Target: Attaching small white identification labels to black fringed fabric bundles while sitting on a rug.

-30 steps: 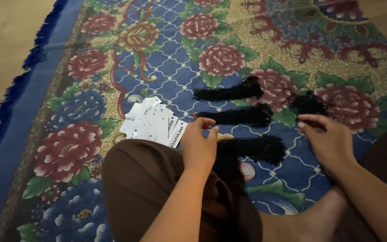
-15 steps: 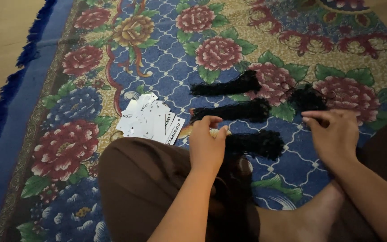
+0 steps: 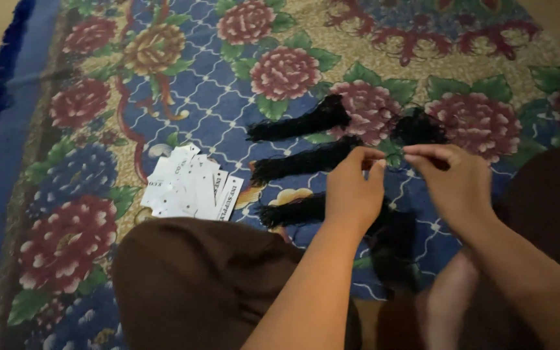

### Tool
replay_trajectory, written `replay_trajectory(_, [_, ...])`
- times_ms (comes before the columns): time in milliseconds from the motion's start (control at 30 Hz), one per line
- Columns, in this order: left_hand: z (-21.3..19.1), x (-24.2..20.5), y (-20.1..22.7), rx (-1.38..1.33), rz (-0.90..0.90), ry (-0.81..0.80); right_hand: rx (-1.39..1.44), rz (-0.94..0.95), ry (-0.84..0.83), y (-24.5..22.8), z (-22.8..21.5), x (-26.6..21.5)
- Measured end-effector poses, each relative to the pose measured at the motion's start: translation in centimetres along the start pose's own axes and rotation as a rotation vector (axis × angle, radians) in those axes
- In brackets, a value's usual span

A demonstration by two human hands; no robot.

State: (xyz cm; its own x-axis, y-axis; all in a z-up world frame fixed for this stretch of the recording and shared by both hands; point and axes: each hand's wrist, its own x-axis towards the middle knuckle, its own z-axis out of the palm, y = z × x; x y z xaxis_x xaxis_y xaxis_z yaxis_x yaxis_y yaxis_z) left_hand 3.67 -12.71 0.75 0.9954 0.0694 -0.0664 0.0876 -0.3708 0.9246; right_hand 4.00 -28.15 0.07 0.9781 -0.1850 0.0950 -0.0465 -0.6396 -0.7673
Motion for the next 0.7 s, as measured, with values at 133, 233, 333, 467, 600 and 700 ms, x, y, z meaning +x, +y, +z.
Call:
replay_trajectory(133, [0.6,0.9,1.2,-0.044,-0.113,-0.127,0.148,0.043,-0.032,1.0,0.6,0.5])
replay_trajectory(233, [0.9,1.3,1.4,-0.038,-0.077,-0.153,0.149,0.053,-0.048,1.2,0.7,0.7])
replay_trajectory(333, [1.5,1.9,1.1,-0.004,-0.107,-0.147,0.190,0.072,-0.039,1.1,0.5,0.9])
replay_trajectory(467, [1.2,1.9,2.0,0.062,-0.111,-0.170,0.109,0.139,-0.052,1.2,1.0,1.0])
replay_trajectory(600, [1.4,2.4,1.9,0.187,-0.209,-0.219,-0.051,0.170,-0.039,2.2,1.6,1.2])
replay_trajectory(700, [0.8,2.2,2.7,0.175,-0.223,-0.204,-0.058,0.141,-0.031,0.8,1.3,0.7])
